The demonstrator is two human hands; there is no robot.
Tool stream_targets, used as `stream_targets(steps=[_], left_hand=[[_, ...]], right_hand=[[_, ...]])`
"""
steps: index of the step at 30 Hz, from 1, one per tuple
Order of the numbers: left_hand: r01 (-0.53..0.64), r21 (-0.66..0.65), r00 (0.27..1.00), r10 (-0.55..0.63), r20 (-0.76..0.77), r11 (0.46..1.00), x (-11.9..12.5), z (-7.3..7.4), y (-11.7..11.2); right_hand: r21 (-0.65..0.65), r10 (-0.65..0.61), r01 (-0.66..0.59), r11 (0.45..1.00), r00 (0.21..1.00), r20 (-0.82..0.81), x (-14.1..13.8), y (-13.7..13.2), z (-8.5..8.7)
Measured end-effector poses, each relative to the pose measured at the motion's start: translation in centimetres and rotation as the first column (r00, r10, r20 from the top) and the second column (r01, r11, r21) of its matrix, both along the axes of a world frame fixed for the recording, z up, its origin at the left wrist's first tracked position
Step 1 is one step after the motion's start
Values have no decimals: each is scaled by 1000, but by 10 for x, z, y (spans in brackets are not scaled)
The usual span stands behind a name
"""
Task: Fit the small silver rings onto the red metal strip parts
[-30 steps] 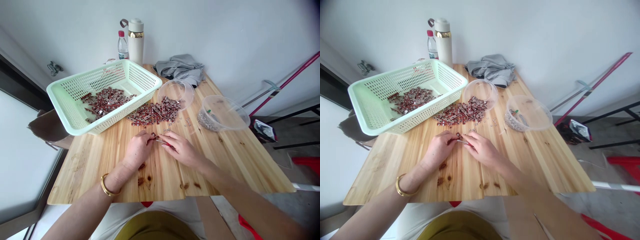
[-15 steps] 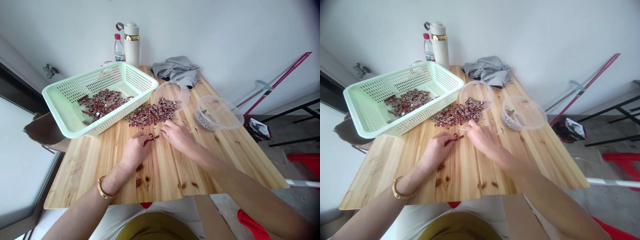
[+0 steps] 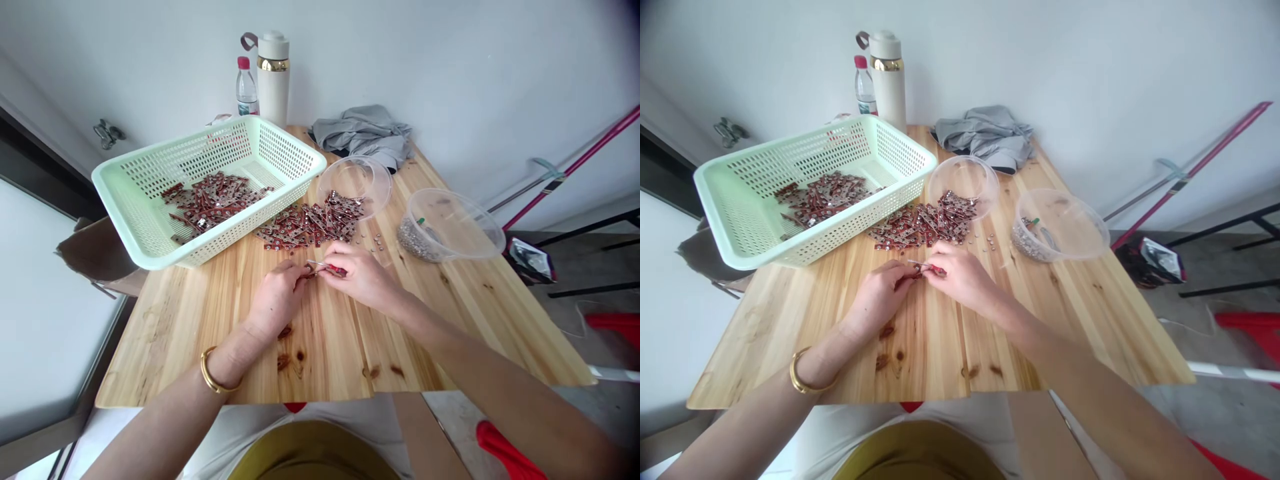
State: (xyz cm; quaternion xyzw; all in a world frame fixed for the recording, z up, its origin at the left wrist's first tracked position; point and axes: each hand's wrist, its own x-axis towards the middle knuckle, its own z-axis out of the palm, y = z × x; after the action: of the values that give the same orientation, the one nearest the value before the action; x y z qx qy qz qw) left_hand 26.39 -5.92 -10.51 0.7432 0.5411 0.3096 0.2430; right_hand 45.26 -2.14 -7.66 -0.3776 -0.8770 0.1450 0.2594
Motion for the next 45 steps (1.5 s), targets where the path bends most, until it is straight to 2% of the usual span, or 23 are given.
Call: stream_targets(steps=[5,11,19,23,29,33,37,40,45], left_hand=[[-43,-33,997,41,-71,999,0,2,1],[4,-5,1000,-4,4,1000,0,0,1],[-19,2,999,20,-46,1000,0,1,1],[-10,19,997,11,-75,1000,0,3,2],[-16,10,998,17,-60,1000,-1,4,3],[-24,9,999,24,-46,1000,-1,2,3],[-45,19,998,46,-35,999,-1,1,2],[-57,10,998,58,-37,998,0,2,2],[-92,-9,994,92,-53,996,3,7,1]], right_hand=[[-13,-15,16,1000,997,71,-10,-9,-11],[53,-27,23,998,996,86,-10,-9,-16],[170,-46,23,985,990,135,-11,-16,-27],[186,-32,1,983,986,163,-11,-17,-28],[186,-58,39,982,994,97,-13,-20,-29],[225,-70,36,974,986,148,-15,-28,-31],[132,-49,25,991,983,178,-15,-39,-30],[35,-54,49,998,986,157,-13,-44,-20],[-50,-259,259,965,966,14,-7,-53,-8]])
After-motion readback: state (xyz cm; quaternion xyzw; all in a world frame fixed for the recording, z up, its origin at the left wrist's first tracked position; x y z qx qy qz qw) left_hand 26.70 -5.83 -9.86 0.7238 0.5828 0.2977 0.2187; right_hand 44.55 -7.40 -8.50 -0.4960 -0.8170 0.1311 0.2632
